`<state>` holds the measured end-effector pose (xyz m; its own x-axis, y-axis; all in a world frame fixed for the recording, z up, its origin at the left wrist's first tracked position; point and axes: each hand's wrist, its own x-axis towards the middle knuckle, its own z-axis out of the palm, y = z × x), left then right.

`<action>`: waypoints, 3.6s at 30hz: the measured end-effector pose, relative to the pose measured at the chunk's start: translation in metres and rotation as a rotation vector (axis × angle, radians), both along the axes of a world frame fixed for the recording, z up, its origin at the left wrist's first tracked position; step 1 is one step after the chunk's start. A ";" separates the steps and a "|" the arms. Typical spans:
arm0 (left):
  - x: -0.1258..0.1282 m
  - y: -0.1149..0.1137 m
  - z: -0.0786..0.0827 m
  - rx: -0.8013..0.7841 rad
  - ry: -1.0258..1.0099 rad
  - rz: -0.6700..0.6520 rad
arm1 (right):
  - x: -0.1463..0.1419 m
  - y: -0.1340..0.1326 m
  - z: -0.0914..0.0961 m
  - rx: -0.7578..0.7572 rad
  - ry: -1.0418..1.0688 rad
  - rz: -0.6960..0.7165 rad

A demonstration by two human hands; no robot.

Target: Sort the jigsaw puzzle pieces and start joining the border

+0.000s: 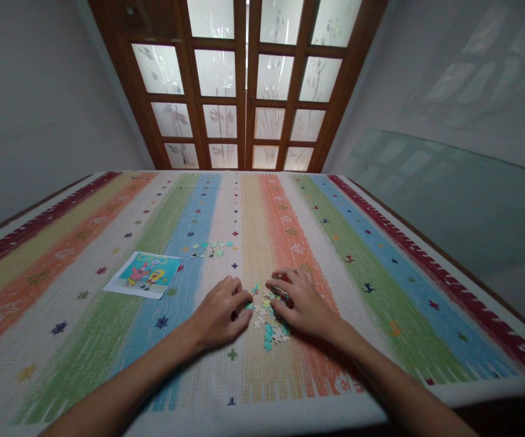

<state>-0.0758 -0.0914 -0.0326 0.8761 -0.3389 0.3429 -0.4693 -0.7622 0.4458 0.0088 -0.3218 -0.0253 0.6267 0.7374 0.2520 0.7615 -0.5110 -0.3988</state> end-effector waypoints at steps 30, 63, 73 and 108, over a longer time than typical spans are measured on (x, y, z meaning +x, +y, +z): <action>-0.008 -0.006 0.000 -0.063 -0.123 -0.117 | 0.007 -0.006 -0.002 0.130 0.164 0.043; -0.010 -0.020 -0.004 -0.058 0.002 -0.057 | 0.038 -0.024 0.006 0.296 0.166 -0.074; -0.008 -0.012 -0.006 -0.079 0.004 -0.029 | 0.033 -0.024 0.009 0.154 0.113 0.037; -0.006 -0.002 0.012 -0.270 0.001 -0.059 | 0.018 -0.019 0.012 0.072 -0.072 0.139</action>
